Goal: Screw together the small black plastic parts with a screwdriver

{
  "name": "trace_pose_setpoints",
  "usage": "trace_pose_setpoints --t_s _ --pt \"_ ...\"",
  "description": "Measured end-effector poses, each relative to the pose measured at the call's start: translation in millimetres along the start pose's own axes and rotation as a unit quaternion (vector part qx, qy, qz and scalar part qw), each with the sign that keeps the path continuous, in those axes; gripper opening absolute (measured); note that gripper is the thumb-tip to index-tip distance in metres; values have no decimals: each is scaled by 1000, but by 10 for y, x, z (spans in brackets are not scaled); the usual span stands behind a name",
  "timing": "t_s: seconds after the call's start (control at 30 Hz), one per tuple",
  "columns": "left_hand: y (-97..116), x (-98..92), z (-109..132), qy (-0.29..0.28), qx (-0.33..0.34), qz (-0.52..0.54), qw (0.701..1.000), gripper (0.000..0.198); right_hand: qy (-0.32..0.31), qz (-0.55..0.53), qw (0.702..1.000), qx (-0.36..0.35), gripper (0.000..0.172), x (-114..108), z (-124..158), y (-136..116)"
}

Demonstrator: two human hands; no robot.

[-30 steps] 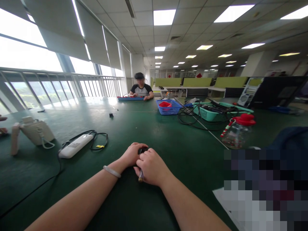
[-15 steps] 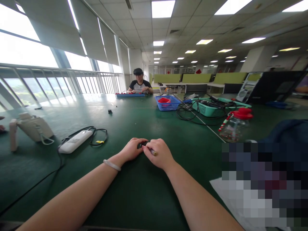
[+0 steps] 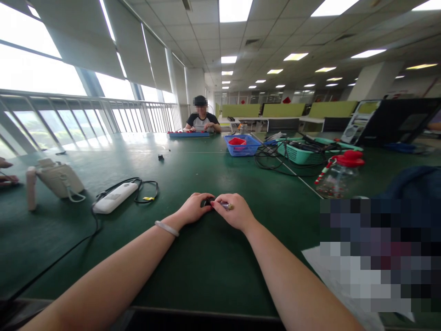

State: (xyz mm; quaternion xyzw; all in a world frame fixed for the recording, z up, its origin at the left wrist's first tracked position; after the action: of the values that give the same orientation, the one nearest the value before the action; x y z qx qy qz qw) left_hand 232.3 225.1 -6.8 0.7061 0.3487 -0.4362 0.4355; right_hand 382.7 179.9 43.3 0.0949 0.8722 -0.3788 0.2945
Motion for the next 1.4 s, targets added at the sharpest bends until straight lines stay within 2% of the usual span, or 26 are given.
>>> trace_pose_setpoints --t_s 0.2,0.4,0.6,0.7,0.77,0.83,0.93,1.03,1.13,1.23,1.33,1.4 --pt "6 -10 -4 0 9 1 1000 37 97 -66 990 75 31 -123 19 151" --pt "-10 10 -14 3 10 -1 1000 39 110 -69 988 78 33 -148 28 165" --pt "-68 31 -62 11 -21 27 999 51 63 68 996 -4 27 -42 21 -29" --pt "-78 23 -81 13 -26 41 999 45 35 125 989 -71 25 64 27 -146" --pt "-71 16 -85 13 -20 41 999 38 -1 164 980 -114 23 177 40 -222" --pt "-66 13 -85 13 -16 39 999 35 -63 206 965 -148 22 344 63 -281" --pt "-71 20 -80 16 -16 35 999 37 -146 275 931 -188 23 601 110 -329" --pt "-75 27 -74 19 -18 32 999 37 -169 302 917 -199 26 728 130 -353" --pt "-70 29 -70 13 -19 32 999 36 -152 294 924 -193 25 687 117 -374" --pt "-65 26 -67 3 -23 31 999 37 -93 251 949 -166 30 490 72 -350" --pt "-67 25 -64 -5 -27 27 999 38 -24 127 989 -76 37 239 20 -159" --pt "-71 28 -64 -7 -26 23 999 38 -1 -6 1000 4 41 135 6 53"
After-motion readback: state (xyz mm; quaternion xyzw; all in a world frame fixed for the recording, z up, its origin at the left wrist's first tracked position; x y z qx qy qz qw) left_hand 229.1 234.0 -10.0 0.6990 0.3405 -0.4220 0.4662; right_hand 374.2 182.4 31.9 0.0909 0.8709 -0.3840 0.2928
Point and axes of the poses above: each hand's wrist, its own z-axis away from the middle knuckle, its own x-axis out of the palm, y = z × x, the point moved 6 cm from there along -z, towards the middle knuckle, and after that the axes turned 11 degrees about -z, right-handed, at the moved point
